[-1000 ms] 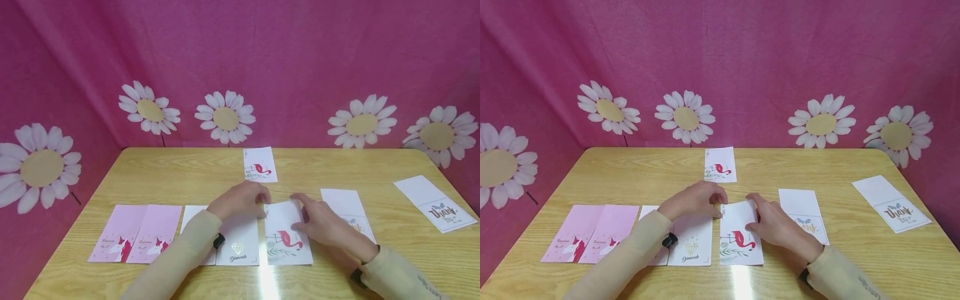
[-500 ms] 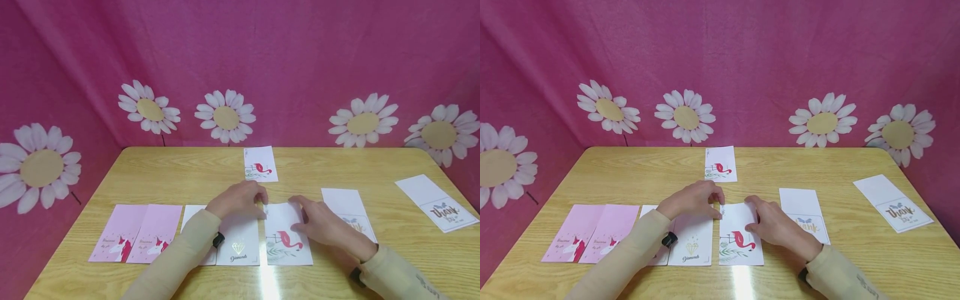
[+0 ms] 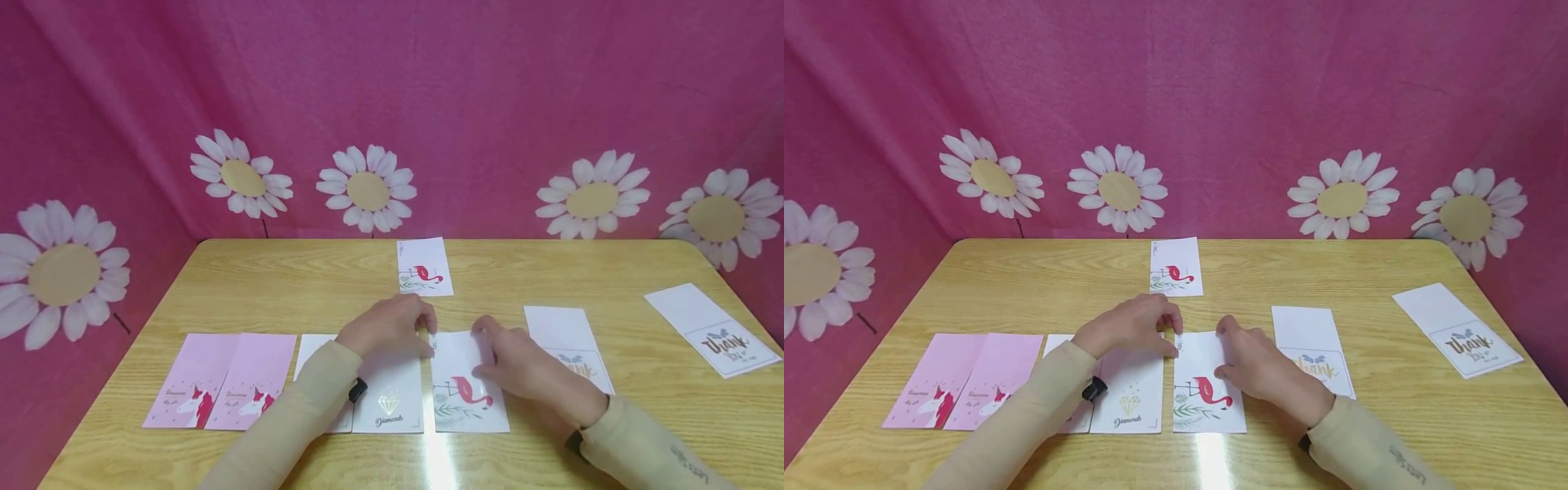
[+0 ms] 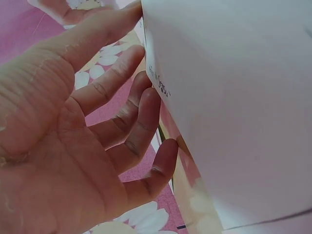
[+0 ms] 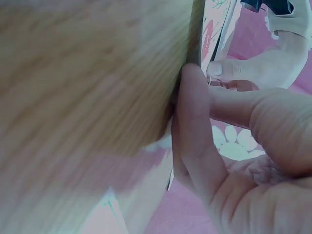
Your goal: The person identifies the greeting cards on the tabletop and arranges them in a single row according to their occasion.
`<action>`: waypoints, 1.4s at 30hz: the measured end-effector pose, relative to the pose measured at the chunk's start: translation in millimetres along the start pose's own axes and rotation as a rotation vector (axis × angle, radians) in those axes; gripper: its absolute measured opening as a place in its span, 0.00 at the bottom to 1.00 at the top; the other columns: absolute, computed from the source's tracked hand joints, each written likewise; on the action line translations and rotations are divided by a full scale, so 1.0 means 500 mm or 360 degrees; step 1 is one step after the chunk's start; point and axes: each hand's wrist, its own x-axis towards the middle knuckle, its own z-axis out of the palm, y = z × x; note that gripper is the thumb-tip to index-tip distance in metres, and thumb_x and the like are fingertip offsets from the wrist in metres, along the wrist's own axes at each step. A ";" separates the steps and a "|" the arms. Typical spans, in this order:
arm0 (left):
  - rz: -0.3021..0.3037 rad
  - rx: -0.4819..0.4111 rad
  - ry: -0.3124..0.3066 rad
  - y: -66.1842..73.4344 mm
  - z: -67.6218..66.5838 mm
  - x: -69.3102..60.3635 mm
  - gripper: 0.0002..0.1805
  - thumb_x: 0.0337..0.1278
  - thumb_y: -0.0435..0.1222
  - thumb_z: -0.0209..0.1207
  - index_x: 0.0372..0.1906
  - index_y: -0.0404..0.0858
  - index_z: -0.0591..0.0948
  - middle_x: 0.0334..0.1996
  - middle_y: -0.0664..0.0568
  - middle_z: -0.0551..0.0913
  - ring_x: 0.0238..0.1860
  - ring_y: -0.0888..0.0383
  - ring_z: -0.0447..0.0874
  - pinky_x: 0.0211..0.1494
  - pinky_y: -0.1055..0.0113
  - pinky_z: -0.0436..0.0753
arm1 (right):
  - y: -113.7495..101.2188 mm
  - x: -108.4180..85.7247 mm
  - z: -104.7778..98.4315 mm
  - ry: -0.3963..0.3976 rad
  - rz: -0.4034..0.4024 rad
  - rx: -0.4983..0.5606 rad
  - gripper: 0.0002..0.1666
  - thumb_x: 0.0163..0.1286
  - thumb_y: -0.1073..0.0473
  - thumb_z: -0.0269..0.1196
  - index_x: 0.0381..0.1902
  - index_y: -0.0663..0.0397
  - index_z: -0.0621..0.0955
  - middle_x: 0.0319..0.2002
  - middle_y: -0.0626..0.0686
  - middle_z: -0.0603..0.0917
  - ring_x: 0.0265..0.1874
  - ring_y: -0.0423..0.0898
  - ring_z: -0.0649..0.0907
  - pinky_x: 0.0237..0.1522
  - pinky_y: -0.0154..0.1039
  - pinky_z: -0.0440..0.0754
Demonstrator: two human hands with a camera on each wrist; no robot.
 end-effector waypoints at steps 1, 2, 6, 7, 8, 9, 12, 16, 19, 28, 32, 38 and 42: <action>-0.0002 0.0004 -0.0001 0.001 0.000 0.000 0.09 0.53 0.43 0.75 0.36 0.53 0.85 0.38 0.58 0.80 0.45 0.58 0.76 0.52 0.64 0.76 | -0.001 0.001 0.000 0.0001 0.0006 -0.0012 0.33 0.63 0.59 0.74 0.62 0.61 0.73 0.26 0.50 0.79 0.27 0.44 0.78 0.33 0.37 0.77; -0.0002 0.0011 -0.0001 0.002 -0.001 0.000 0.09 0.53 0.43 0.75 0.37 0.53 0.85 0.39 0.58 0.80 0.45 0.58 0.76 0.52 0.64 0.77 | -0.001 0.001 0.001 0.0002 0.0012 -0.0023 0.33 0.63 0.58 0.74 0.62 0.62 0.74 0.26 0.50 0.79 0.27 0.44 0.78 0.32 0.37 0.77; -0.0026 0.0007 -0.0012 0.004 -0.001 -0.001 0.10 0.53 0.43 0.75 0.37 0.53 0.85 0.39 0.58 0.80 0.45 0.58 0.76 0.52 0.64 0.77 | 0.001 0.002 0.001 -0.0010 0.0012 -0.0067 0.32 0.62 0.58 0.75 0.60 0.62 0.77 0.26 0.49 0.78 0.27 0.43 0.78 0.31 0.36 0.77; -0.0033 0.0000 -0.0016 0.005 -0.001 -0.001 0.10 0.53 0.43 0.75 0.37 0.53 0.85 0.39 0.57 0.80 0.45 0.58 0.76 0.52 0.63 0.76 | 0.002 0.002 0.000 -0.0015 0.0007 -0.0077 0.31 0.62 0.58 0.75 0.60 0.62 0.77 0.25 0.49 0.78 0.26 0.43 0.78 0.31 0.36 0.77; -0.0039 -0.0002 -0.0018 0.005 -0.001 -0.001 0.10 0.54 0.43 0.75 0.37 0.53 0.85 0.39 0.57 0.80 0.45 0.58 0.76 0.52 0.63 0.76 | 0.003 0.002 -0.001 -0.0022 -0.0003 -0.0089 0.31 0.62 0.58 0.75 0.59 0.61 0.77 0.25 0.49 0.78 0.26 0.43 0.78 0.31 0.36 0.77; -0.0048 -0.0008 -0.0022 0.006 -0.001 -0.001 0.09 0.54 0.43 0.75 0.37 0.53 0.84 0.39 0.57 0.80 0.45 0.58 0.76 0.53 0.63 0.76 | 0.004 0.002 -0.002 -0.0028 -0.0012 -0.0100 0.30 0.62 0.58 0.75 0.59 0.61 0.77 0.24 0.49 0.78 0.26 0.43 0.78 0.31 0.36 0.77; -0.0064 -0.0007 -0.0030 0.007 0.000 -0.001 0.09 0.54 0.43 0.75 0.37 0.54 0.84 0.39 0.58 0.80 0.45 0.58 0.76 0.53 0.63 0.76 | 0.007 0.002 -0.006 -0.0051 -0.0058 -0.0119 0.29 0.62 0.57 0.75 0.57 0.60 0.77 0.24 0.48 0.77 0.25 0.42 0.77 0.31 0.36 0.76; -0.0090 -0.0015 -0.0044 0.008 0.000 0.002 0.10 0.53 0.44 0.75 0.36 0.54 0.84 0.40 0.58 0.80 0.46 0.58 0.76 0.53 0.63 0.76 | 0.015 -0.001 -0.012 -0.0070 -0.0141 -0.0118 0.27 0.63 0.58 0.74 0.57 0.59 0.77 0.23 0.48 0.76 0.25 0.42 0.75 0.29 0.35 0.74; -0.0084 -0.0006 -0.0039 0.008 -0.001 0.001 0.10 0.53 0.44 0.75 0.36 0.54 0.84 0.40 0.58 0.80 0.46 0.58 0.76 0.53 0.63 0.76 | 0.021 -0.005 -0.016 -0.0080 -0.0196 -0.0118 0.28 0.62 0.61 0.74 0.58 0.60 0.77 0.22 0.48 0.75 0.24 0.41 0.74 0.27 0.34 0.73; -0.0076 0.0000 -0.0031 0.005 0.000 -0.003 0.10 0.53 0.44 0.75 0.36 0.55 0.84 0.40 0.59 0.80 0.45 0.58 0.76 0.52 0.63 0.76 | 0.052 -0.027 -0.028 0.0093 -0.0304 -0.0390 0.29 0.56 0.53 0.78 0.55 0.50 0.82 0.26 0.45 0.72 0.27 0.40 0.70 0.29 0.34 0.68; -0.0102 -0.0034 -0.0044 0.005 0.001 -0.003 0.10 0.53 0.44 0.75 0.36 0.55 0.83 0.41 0.59 0.80 0.46 0.58 0.76 0.53 0.62 0.76 | 0.081 -0.042 -0.044 0.0256 -0.0291 -0.0558 0.32 0.54 0.51 0.78 0.57 0.51 0.82 0.33 0.49 0.77 0.29 0.43 0.74 0.25 0.38 0.73; -0.0087 -0.0012 -0.0031 0.005 -0.001 -0.005 0.10 0.53 0.45 0.74 0.37 0.56 0.83 0.41 0.59 0.80 0.46 0.58 0.76 0.52 0.62 0.76 | 0.146 -0.050 -0.079 0.0158 -0.0142 -0.0572 0.21 0.57 0.54 0.75 0.46 0.52 0.81 0.38 0.54 0.78 0.32 0.50 0.76 0.24 0.42 0.74; -0.0058 0.0020 -0.0028 0.003 -0.002 -0.008 0.11 0.54 0.46 0.74 0.38 0.56 0.82 0.41 0.60 0.79 0.46 0.59 0.75 0.51 0.62 0.75 | 0.192 -0.033 -0.105 0.0131 -0.0257 -0.0595 0.16 0.60 0.64 0.70 0.46 0.55 0.81 0.40 0.57 0.81 0.37 0.54 0.81 0.33 0.50 0.83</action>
